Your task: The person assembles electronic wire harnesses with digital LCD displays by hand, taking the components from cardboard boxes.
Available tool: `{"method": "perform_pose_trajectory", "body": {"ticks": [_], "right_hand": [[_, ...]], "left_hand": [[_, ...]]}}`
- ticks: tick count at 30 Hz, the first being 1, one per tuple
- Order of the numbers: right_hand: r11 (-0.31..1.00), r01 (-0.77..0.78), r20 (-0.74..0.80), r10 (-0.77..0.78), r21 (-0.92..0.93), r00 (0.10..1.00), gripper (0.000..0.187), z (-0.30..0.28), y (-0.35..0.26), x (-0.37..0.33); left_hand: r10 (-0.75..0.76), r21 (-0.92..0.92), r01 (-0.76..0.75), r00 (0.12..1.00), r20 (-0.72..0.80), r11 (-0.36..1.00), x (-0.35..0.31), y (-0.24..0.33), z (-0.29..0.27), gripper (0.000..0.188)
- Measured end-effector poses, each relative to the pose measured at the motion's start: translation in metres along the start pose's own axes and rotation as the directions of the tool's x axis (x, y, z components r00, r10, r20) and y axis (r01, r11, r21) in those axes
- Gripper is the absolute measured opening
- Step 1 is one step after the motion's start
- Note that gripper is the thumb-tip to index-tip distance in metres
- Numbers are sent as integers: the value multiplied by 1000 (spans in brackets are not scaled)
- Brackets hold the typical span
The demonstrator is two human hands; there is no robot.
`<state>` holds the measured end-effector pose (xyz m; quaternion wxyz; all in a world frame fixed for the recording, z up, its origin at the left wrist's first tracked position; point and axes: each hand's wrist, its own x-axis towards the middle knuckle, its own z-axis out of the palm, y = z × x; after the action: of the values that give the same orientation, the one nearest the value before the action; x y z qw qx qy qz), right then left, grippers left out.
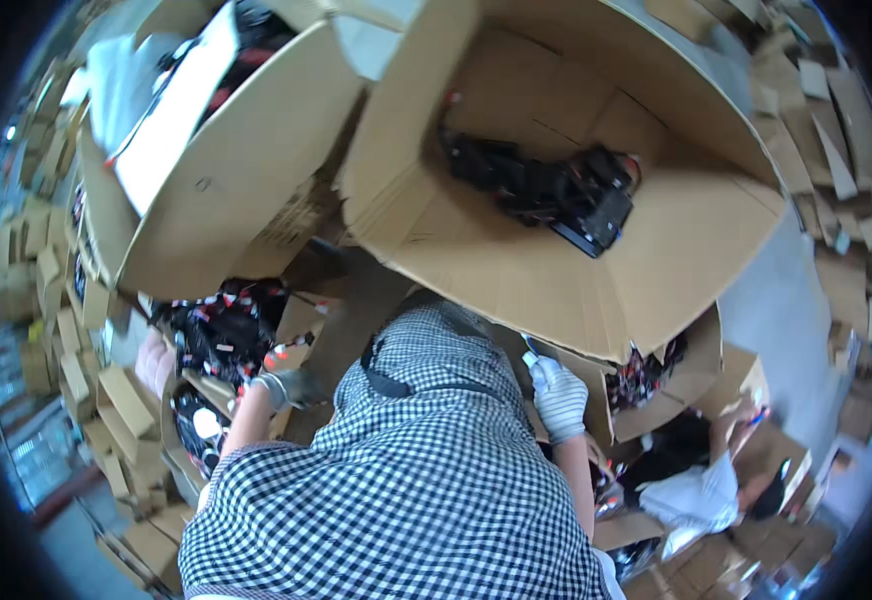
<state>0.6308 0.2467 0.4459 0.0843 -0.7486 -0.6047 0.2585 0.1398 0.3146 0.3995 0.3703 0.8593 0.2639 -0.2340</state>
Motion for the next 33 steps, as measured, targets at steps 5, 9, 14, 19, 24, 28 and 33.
{"method": "perform_pose_trajectory", "body": {"ticks": [5, 9, 14, 19, 24, 28, 33], "right_hand": [[993, -65, -109, 76, 101, 991, 32, 5, 9, -9], [984, -145, -75, 153, 100, 985, 30, 2, 8, 0], [927, -245, -155, 297, 286, 942, 16, -4, 1, 18], [859, -341, -240, 448, 381, 861, 15, 28, 18, 33], [819, -547, -16, 558, 171, 830, 13, 37, 17, 51], [760, -578, -188, 640, 296, 745, 16, 38, 13, 65], [734, -629, -132, 671, 258, 729, 29, 58, 14, 50]], "left_hand": [[-307, 71, 299, 918, 250, 952, 105, 86, -138, 30], [42, -220, -90, 976, -214, 971, 205, 95, -220, 27], [-391, -907, -80, 884, -256, 413, 355, -30, -202, 24], [-431, 146, 520, 810, -398, 842, 450, -107, -239, 25], [42, 805, 251, 946, -323, 538, 498, -143, -293, 26], [-178, 759, 388, 921, -348, 522, 511, -330, -356, 51], [-498, 921, 254, 864, -79, 294, 569, -184, -327, 49]]}}
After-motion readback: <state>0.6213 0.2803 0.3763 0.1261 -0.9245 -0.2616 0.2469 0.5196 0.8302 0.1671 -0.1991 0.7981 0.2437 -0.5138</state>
